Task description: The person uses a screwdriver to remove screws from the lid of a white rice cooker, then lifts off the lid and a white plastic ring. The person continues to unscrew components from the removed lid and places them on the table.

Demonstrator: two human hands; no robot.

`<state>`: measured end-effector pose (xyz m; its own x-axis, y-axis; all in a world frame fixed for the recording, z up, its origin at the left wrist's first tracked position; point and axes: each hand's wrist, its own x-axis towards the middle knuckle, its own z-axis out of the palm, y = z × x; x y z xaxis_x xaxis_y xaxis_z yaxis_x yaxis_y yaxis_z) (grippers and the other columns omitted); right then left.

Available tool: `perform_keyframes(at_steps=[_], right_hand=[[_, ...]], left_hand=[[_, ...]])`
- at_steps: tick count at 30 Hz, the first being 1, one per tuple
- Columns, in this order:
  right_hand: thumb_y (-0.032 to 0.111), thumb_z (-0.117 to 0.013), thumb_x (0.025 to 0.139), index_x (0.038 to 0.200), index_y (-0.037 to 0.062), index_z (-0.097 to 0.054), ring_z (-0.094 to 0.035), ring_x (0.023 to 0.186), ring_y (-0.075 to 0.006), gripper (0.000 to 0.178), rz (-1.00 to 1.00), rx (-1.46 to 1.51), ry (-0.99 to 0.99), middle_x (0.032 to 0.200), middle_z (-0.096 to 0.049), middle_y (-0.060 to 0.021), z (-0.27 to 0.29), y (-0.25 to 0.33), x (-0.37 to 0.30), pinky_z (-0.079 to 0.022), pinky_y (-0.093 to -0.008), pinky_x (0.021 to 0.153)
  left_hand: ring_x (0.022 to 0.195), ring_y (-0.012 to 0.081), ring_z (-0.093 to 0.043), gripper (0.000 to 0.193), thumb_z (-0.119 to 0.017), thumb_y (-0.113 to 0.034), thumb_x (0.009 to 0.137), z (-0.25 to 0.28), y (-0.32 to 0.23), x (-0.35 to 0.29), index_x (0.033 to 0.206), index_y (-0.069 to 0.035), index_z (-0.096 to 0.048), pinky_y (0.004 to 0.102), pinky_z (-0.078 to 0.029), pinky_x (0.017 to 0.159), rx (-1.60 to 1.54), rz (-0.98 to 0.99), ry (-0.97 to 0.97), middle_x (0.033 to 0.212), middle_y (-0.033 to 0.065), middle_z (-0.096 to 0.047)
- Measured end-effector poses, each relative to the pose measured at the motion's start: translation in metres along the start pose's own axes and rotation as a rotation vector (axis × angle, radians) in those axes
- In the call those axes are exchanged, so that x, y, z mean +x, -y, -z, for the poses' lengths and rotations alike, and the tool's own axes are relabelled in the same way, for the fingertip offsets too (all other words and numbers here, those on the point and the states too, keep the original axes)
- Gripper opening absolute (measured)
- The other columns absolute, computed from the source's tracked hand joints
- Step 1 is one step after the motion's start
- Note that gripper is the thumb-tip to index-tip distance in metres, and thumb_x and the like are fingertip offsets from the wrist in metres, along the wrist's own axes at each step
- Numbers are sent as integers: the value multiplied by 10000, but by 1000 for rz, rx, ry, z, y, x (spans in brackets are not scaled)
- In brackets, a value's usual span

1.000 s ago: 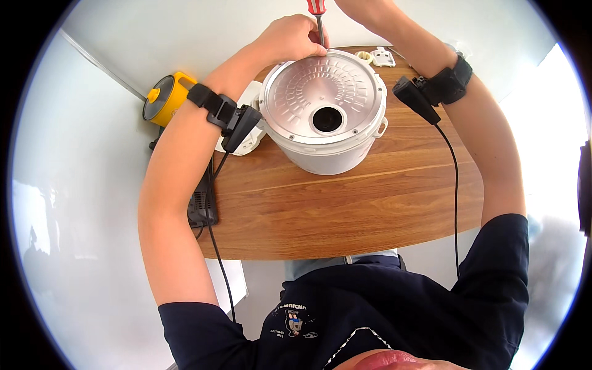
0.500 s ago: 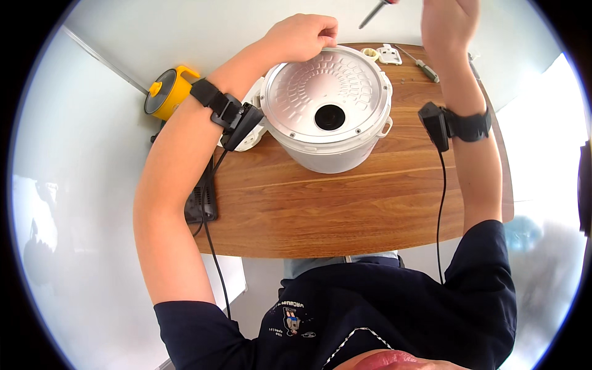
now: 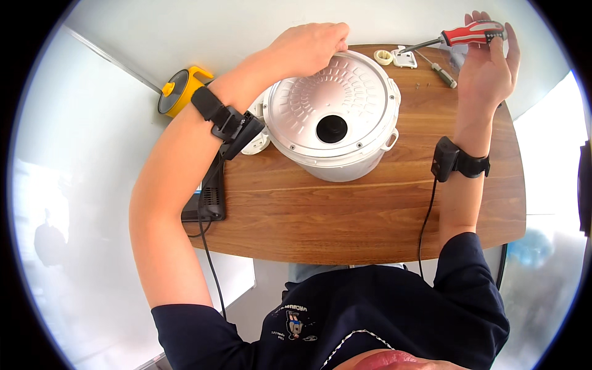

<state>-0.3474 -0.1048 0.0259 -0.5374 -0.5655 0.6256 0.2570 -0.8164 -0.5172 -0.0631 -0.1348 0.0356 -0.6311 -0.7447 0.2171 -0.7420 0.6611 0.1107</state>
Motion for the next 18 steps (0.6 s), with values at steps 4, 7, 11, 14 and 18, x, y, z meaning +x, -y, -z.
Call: perform_keyframes(at_steps=[4, 7, 11, 14, 18], right_hand=[[74, -463, 1082, 1470, -7, -427, -605, 1177, -282, 398, -157, 163, -201, 1223, -615, -172, 1, 2, 12, -488, -444, 1077], [83, -473, 1085, 1470, 5, -427, -615, 1159, -277, 396, -83, 142, -165, 1210, -617, -161, 6, 1, 12, -514, -456, 1058], [57, -464, 1080, 1459, 12, -445, -628, 1136, -277, 382, -108, 159, -213, 1205, -616, -158, 22, -11, 25, -526, -446, 1028], [35, -453, 1076, 1451, 15, -458, -629, 1131, -283, 376, -157, 206, -201, 1207, -605, -166, 25, -25, 20, -527, -445, 1014], [12, -436, 1066, 1457, 12, -451, -617, 1141, -287, 391, -170, 189, -196, 1229, -590, -183, 18, -22, 19, -521, -444, 1023]], left_hand=[[858, 408, -609, 252, -496, -240, 1071, 2, 0, -3, 958, -17, -473, 478, -475, 747, 136, -69, 0, 912, 178, -639], [859, 418, -602, 258, -486, -237, 1076, 0, -1, -2, 956, -10, -455, 483, -474, 746, 174, -94, -2, 923, 187, -624], [863, 419, -607, 240, -497, -225, 1070, 1, -7, 3, 968, -12, -455, 482, -485, 737, 208, -86, 3, 924, 186, -615], [865, 416, -615, 236, -503, -225, 1065, -1, -3, -3, 964, -15, -467, 472, -502, 724, 267, -99, 0, 923, 180, -615], [869, 414, -624, 220, -506, -222, 1062, -2, 1, -1, 965, -26, -482, 465, -515, 721, 322, -172, -21, 911, 177, -628]])
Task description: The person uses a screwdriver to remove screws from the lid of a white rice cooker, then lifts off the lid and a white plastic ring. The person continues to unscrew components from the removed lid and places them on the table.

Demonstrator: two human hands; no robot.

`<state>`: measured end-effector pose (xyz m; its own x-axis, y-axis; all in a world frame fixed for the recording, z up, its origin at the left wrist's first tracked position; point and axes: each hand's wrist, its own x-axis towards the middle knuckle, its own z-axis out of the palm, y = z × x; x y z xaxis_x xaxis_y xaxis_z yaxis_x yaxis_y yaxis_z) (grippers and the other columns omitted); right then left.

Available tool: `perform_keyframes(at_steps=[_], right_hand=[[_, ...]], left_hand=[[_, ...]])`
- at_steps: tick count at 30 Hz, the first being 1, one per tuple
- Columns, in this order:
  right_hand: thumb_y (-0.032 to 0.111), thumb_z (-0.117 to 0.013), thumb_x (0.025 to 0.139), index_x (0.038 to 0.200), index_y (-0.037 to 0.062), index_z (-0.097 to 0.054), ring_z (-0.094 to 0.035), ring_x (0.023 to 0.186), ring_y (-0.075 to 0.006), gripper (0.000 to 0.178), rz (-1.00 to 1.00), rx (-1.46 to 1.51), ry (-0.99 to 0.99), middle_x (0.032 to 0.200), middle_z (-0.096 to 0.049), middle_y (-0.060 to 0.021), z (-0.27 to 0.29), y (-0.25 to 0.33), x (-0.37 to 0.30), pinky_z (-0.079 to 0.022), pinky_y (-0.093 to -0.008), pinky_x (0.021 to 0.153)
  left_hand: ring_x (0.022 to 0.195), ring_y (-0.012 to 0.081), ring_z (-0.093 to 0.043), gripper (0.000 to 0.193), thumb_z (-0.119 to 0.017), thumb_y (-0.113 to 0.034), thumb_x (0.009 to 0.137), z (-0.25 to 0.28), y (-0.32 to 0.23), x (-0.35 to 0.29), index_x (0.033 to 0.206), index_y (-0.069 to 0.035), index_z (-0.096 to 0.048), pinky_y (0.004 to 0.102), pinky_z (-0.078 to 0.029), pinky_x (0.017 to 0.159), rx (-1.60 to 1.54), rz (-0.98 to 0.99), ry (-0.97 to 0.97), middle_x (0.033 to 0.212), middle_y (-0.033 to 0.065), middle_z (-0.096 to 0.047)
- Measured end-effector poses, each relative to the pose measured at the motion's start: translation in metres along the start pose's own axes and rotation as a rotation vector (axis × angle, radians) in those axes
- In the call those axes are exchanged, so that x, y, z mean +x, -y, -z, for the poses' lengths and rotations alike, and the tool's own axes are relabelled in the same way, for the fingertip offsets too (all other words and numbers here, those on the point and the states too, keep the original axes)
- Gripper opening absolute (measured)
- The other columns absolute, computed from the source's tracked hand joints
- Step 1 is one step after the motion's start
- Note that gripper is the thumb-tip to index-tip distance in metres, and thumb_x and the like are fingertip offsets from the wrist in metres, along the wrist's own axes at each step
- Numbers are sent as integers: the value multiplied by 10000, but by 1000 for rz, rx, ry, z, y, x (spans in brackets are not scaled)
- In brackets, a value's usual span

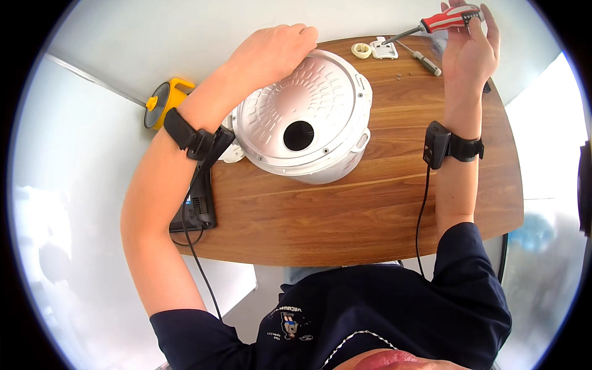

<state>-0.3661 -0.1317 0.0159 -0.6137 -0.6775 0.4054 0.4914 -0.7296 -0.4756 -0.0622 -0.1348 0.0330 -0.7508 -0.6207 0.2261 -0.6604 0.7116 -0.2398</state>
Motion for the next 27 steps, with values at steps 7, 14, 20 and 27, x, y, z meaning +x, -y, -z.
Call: perform_keyframes(at_steps=[7, 14, 20, 27], right_hand=[[64, -445, 1067, 1447, 0, -455, -618, 1102, -281, 385, 6, 76, 65, 1196, -604, -189, -2, 1, -5, -523, -419, 1003], [131, -627, 1010, 1239, 16, -592, -630, 722, -111, 259, 37, -37, 329, 861, -656, -68, -4, 14, -15, -524, -233, 623], [32, -794, 862, 919, 10, -710, -657, 669, -85, 103, 134, -707, 542, 758, -692, -41, -44, 34, -51, -503, -215, 577], [-10, -777, 815, 885, -5, -724, -731, 762, -176, 88, 222, -720, 869, 819, -739, -102, -51, 23, -59, -561, -289, 684]], left_hand=[[825, 365, -627, 268, -480, -275, 1085, 5, 2, -1, 970, -33, -482, 438, -509, 728, -107, 161, -65, 873, 170, -636], [757, 216, -630, 293, -512, -253, 1074, 25, 2, -1, 974, 5, -607, 348, -530, 759, -1173, 376, -100, 808, 94, -631], [720, 178, -566, 343, -409, -325, 1127, 43, -41, 3, 905, -72, -474, 319, -492, 725, -1407, 236, -61, 807, 40, -526], [774, 165, -550, 364, -334, -309, 1151, 59, -59, 14, 982, -30, -494, 308, -491, 752, -1647, 245, 17, 846, 67, -513]])
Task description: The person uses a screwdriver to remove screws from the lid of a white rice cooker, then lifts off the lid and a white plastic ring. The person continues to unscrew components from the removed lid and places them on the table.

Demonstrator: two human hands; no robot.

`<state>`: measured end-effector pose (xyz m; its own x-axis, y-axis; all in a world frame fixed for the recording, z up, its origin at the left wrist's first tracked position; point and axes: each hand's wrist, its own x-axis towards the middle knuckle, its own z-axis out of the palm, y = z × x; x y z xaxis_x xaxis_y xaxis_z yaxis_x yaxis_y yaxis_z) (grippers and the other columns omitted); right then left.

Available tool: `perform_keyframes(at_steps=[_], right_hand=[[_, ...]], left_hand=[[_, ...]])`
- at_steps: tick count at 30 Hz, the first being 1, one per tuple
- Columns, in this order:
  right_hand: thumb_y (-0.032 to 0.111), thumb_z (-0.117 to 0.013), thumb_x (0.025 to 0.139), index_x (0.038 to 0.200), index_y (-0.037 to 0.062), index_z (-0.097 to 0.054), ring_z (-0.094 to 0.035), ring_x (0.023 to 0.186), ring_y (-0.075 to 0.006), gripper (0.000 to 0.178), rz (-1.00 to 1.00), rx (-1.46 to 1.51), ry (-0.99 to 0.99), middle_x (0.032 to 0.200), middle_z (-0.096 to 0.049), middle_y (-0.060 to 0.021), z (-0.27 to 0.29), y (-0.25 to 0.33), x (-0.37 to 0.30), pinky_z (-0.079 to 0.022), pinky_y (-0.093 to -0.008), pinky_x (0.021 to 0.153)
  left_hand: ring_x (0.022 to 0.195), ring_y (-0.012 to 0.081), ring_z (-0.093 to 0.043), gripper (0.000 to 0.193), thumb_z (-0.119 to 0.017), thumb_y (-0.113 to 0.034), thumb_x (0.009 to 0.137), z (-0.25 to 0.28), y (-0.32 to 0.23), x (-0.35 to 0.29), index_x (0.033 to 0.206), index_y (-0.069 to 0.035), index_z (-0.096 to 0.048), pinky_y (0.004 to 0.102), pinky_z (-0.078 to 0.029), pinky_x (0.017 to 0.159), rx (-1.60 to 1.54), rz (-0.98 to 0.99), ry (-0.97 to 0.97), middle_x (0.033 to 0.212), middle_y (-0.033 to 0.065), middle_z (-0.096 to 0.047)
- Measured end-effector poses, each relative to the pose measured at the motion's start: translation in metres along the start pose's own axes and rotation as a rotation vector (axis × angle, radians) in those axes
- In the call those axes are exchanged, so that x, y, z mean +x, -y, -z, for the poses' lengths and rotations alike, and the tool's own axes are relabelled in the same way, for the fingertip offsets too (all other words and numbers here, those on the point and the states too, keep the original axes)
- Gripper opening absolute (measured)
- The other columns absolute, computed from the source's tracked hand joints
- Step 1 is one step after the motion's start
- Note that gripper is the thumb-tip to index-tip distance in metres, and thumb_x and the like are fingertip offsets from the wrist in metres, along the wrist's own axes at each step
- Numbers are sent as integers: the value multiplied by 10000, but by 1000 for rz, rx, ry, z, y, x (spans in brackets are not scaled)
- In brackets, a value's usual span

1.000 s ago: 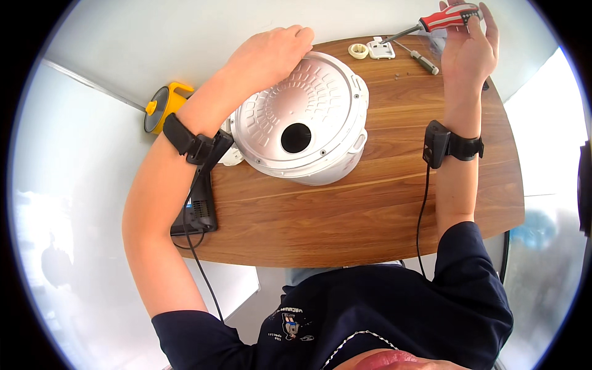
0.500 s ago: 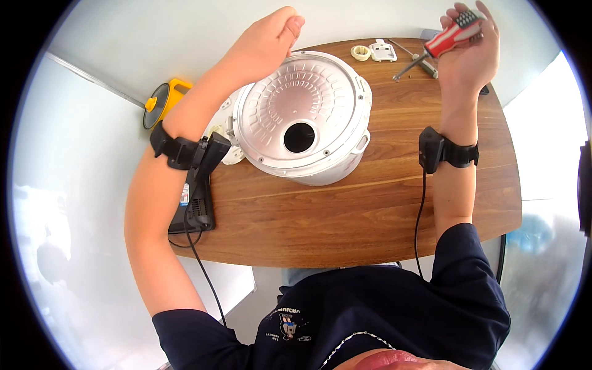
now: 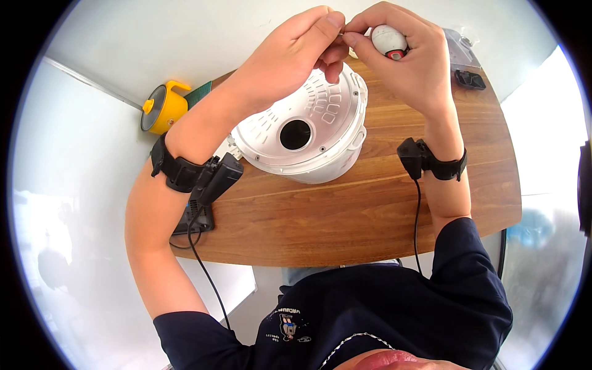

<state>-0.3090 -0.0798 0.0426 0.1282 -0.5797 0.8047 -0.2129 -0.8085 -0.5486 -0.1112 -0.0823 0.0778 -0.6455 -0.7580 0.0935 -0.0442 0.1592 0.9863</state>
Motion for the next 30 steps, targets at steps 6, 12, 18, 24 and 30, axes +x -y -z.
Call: perform_keyframes(at_steps=[6, 12, 18, 24, 30], right_hand=[[-30, -766, 809, 865, -6, -716, -728, 724, -202, 79, 118, -108, -54, 806, -730, -110, -7, 6, 2, -554, -295, 656], [-12, -752, 822, 851, 0, -710, -697, 696, -151, 52, 102, -148, -131, 779, -720, -97, -15, -4, 0, -540, -277, 639], [49, -718, 900, 922, -14, -706, -639, 701, -96, 68, -360, -317, -79, 778, -699, -28, 14, -4, 5, -532, -264, 639], [214, -653, 880, 1104, 57, -740, -708, 965, -374, 286, -526, -831, 403, 1008, -735, -211, 50, -102, -13, -571, -461, 852], [231, -705, 793, 1020, 55, -769, -695, 960, -400, 295, -558, -907, 609, 1015, -741, -197, 40, -187, -58, -562, -470, 857]], left_hand=[[745, 147, -540, 367, -333, -322, 1153, -2, 2, 3, 992, -33, -491, 288, -481, 721, 201, -59, -92, 833, 54, -514], [733, 132, -538, 337, -353, -297, 1150, -2, 13, 8, 994, -33, -493, 283, -482, 706, 177, -83, -159, 831, 51, -532], [746, 114, -549, 265, -441, -256, 1126, -5, -1, -6, 1054, -13, -518, 274, -491, 715, 266, -88, -200, 841, 41, -562], [742, 86, -556, 171, -511, -139, 1078, 12, 11, -39, 1110, 18, -572, 250, -483, 693, 404, 9, -191, 821, 12, -580], [770, 62, -503, 188, -510, -194, 1072, 44, 29, -72, 1069, -53, -636, 234, -459, 755, 690, 36, -213, 818, -34, -537]])
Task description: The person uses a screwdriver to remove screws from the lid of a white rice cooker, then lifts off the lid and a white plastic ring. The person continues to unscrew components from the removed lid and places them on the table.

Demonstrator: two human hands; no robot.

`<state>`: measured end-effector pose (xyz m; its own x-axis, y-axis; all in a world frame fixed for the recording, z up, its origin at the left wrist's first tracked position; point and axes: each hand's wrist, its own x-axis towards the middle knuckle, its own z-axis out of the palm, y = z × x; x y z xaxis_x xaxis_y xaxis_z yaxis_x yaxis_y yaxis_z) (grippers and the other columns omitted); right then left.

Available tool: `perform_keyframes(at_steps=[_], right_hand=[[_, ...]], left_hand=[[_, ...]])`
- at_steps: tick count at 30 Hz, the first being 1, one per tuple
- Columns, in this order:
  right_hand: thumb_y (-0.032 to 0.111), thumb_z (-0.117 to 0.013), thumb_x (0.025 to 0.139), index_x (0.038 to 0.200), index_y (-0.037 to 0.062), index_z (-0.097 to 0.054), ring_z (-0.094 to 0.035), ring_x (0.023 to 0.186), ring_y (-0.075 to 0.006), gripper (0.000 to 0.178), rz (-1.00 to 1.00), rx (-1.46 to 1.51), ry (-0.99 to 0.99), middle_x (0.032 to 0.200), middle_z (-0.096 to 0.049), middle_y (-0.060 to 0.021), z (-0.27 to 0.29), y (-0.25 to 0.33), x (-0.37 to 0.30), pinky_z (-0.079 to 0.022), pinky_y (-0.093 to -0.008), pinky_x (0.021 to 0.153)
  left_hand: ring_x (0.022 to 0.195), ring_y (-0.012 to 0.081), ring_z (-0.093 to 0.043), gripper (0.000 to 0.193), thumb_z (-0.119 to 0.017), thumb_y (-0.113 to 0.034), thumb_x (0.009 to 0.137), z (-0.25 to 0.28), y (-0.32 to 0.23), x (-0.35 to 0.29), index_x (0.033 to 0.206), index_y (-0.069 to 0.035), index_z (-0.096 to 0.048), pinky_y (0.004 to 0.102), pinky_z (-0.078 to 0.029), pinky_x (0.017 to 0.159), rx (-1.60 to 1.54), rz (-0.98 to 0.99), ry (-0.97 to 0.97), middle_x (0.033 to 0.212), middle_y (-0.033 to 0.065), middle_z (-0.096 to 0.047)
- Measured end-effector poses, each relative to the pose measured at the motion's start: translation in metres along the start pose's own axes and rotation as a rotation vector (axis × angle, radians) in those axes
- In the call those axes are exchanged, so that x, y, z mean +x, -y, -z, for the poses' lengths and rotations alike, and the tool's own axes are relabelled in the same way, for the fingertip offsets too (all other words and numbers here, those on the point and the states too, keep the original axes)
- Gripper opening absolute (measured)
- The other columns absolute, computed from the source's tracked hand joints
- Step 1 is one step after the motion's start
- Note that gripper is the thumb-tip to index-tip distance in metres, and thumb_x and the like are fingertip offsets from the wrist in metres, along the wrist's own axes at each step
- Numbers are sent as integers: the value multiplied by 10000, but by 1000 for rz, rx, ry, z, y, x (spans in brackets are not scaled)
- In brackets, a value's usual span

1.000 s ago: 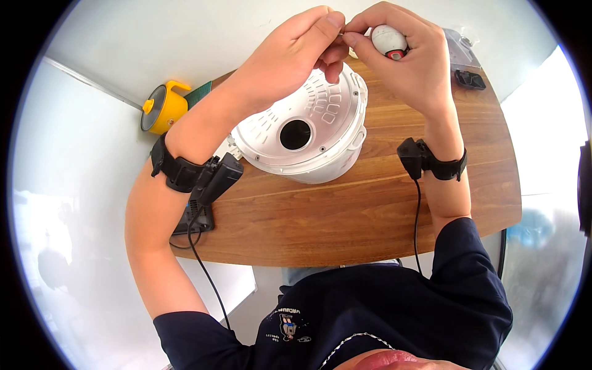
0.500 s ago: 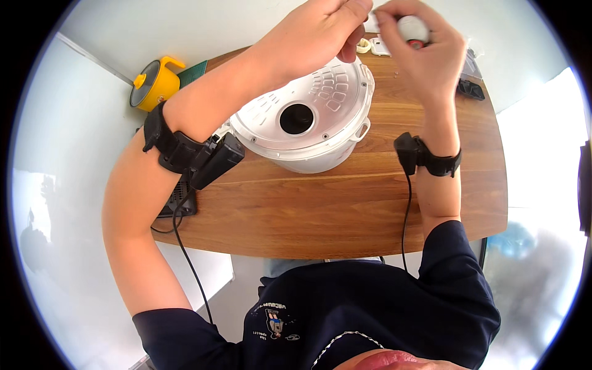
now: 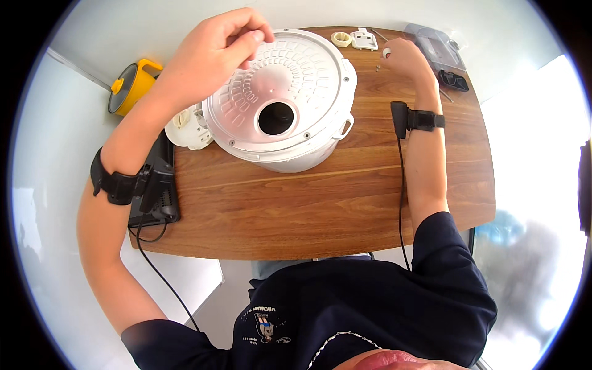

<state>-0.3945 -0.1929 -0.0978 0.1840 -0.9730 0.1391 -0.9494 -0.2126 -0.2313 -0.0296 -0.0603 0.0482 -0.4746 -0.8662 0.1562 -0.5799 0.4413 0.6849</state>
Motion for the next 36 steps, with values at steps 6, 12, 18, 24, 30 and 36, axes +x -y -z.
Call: perform_keyframes(at_steps=[6, 12, 18, 24, 30, 36], right_hand=[[215, -710, 787, 1029, 56, -771, -688, 1029, -410, 295, -61, -76, 91, 1071, -739, -201, -14, -9, 6, -564, -489, 893], [226, -725, 782, 971, 17, -763, -691, 954, -424, 284, -33, -37, 104, 989, -738, -226, -28, -23, 12, -559, -483, 856], [238, -725, 782, 966, 0, -760, -693, 912, -429, 303, -44, -10, 107, 956, -737, -241, -26, -19, 10, -555, -478, 845], [236, -716, 789, 1024, 66, -767, -702, 1007, -398, 294, -61, -47, 118, 1047, -745, -210, -27, -19, 13, -574, -474, 876], [259, -723, 782, 1001, 42, -759, -723, 868, -379, 311, -80, 59, 165, 932, -749, -209, -14, -21, 10, -578, -452, 791], [321, -745, 823, 998, 48, -751, -697, 703, -264, 325, -81, 173, -27, 831, -733, -148, 14, -17, 7, -560, -373, 689]], left_hand=[[773, 61, -505, 190, -517, -197, 1066, 13, 2, -5, 1061, -58, -648, 228, -454, 760, 17, 47, -39, 829, -45, -545], [779, 54, -502, 182, -534, -187, 1060, 12, 2, -3, 1076, -56, -658, 226, -451, 758, -15, 12, 23, 849, -45, -553], [778, 54, -497, 174, -533, -169, 1059, 9, 0, -7, 1077, -50, -659, 226, -451, 754, -21, -31, 45, 855, -43, -559], [778, 60, -500, 172, -539, -162, 1055, 10, 1, -9, 1080, -42, -659, 230, -456, 758, -6, -39, 51, 865, -36, -566], [790, 65, -583, 146, -539, -66, 1030, 14, -14, -8, 1066, 18, -653, 242, -489, 702, -18, 116, 1, 857, 13, -635], [805, 73, -598, 143, -553, -50, 1011, 19, -10, -7, 1048, 21, -671, 250, -504, 726, -67, 126, -72, 860, 21, -665]])
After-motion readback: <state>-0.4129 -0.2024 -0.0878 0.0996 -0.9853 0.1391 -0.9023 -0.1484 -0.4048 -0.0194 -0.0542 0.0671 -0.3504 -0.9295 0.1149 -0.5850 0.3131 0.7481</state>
